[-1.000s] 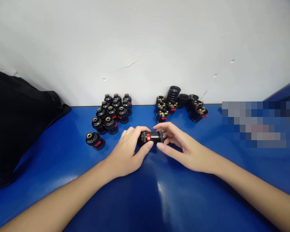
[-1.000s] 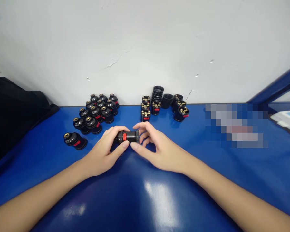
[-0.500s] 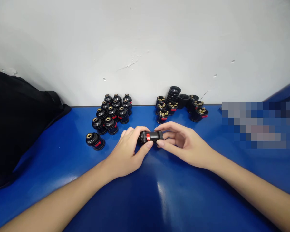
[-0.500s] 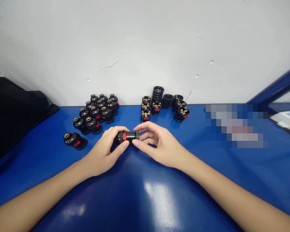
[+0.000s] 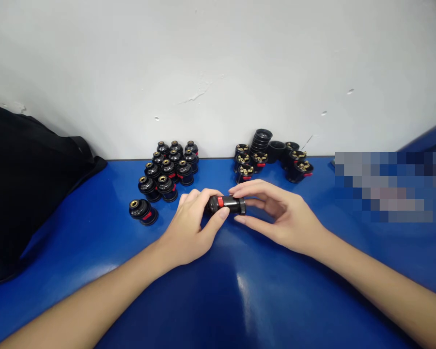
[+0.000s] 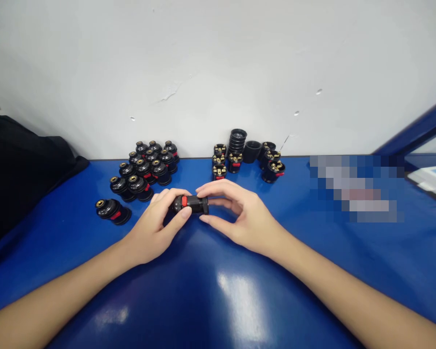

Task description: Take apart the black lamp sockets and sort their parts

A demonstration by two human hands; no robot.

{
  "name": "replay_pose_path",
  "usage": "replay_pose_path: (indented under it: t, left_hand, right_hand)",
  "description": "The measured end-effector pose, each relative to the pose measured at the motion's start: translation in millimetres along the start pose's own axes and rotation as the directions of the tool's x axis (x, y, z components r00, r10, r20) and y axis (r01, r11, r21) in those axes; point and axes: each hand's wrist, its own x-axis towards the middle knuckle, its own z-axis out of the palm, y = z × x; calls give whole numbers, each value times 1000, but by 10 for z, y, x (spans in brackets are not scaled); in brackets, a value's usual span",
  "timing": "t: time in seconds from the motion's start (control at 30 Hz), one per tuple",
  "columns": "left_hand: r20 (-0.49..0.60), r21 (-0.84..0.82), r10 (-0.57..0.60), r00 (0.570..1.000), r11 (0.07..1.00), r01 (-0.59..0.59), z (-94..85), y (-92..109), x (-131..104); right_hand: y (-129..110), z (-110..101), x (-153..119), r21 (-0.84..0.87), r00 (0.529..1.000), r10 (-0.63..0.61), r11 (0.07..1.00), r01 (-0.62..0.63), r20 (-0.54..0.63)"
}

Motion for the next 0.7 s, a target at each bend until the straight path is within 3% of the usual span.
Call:
replay_pose_path:
  t: [0.13, 0.23, 0.3, 0.4, 0.47, 0.53, 0.6, 0.7]
  left_hand:
    - [-11, -23, 33, 999, 999, -33, -4, -12, 1]
    - [-3, -11, 45, 999, 999, -45, -2, -4, -2]
    - [-4, 5, 30, 1000, 1000, -30, -5, 11, -3]
    - [-11, 16, -4, 1000, 1000, 4, -14, 37, -1]
    - [-18, 12, -15, 1000, 1000, 15, -17, 43, 3]
    - [-27, 0, -10, 1000, 1000, 10, -15, 37, 4]
    - [-27, -12, 8, 1000, 1000, -8, -9, 22, 2]
    - [-25, -21, 46, 999, 999, -46, 3, 4, -6]
  right_hand:
    - [-2, 12, 6, 30, 974, 222, 974, -223, 34]
    - [-1, -15, 28, 71, 955, 290, 953, -294, 64]
    - [-10, -44, 35, 66, 967, 247, 966, -251, 56]
    - [-28, -75, 20, -4, 999, 51, 999, -51, 16]
    - [-34, -79, 4, -88, 996, -83, 993, 84, 19]
    - [-36, -64, -5, -143, 992, -116, 982, 121, 44]
    - [-39, -34, -3, -113, 999, -29, 993, 34, 45]
    - [-42, 13, 17, 16, 978, 208, 978, -209, 22]
